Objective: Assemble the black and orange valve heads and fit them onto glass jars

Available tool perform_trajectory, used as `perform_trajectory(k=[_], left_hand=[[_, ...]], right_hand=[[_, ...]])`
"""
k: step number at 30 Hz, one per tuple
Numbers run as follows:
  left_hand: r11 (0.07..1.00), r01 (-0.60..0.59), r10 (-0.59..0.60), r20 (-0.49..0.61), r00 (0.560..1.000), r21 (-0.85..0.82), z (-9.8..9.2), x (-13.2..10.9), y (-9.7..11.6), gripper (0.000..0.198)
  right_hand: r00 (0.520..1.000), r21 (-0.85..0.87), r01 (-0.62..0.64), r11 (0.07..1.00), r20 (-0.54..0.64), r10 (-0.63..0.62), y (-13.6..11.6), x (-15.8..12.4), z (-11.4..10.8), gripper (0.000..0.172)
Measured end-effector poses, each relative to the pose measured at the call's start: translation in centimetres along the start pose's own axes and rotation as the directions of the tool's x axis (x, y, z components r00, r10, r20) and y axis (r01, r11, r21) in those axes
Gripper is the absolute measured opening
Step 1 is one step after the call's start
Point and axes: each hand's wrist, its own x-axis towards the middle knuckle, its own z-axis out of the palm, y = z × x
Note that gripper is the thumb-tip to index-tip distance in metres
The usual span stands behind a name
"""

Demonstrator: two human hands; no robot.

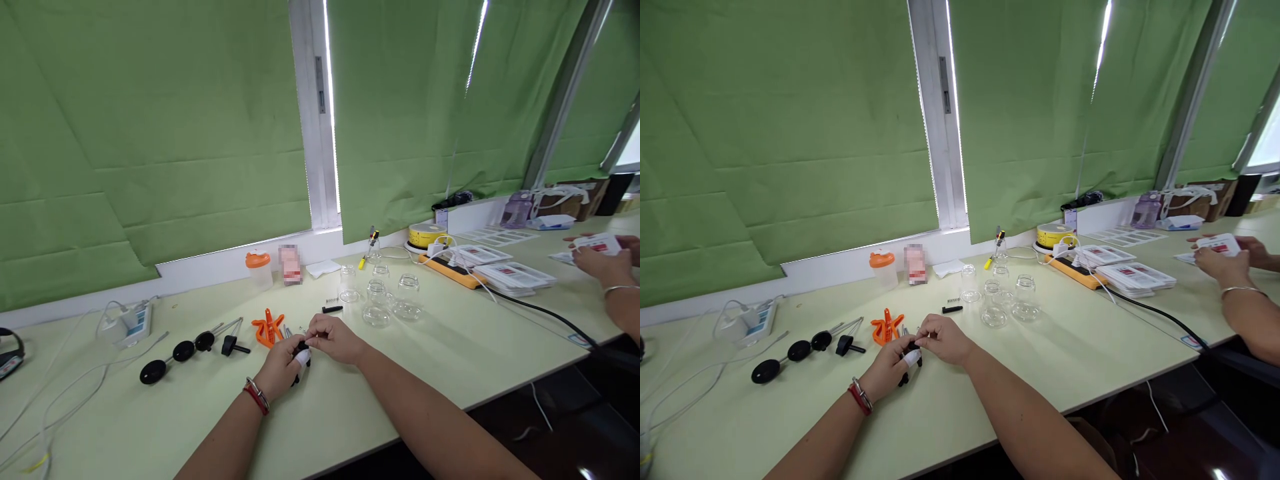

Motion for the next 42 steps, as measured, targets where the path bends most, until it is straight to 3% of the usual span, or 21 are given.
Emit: perform_trajectory(k=[42], left_hand=[[1.000,0.001,-0.001,-0.001,1.000,0.011,0.05,0.06,0.01,0.019]], right_hand=[[0.999,-0.028,-0.037,0.999,-0.013,0.037,0.18,0.14,-0.50,0.007]])
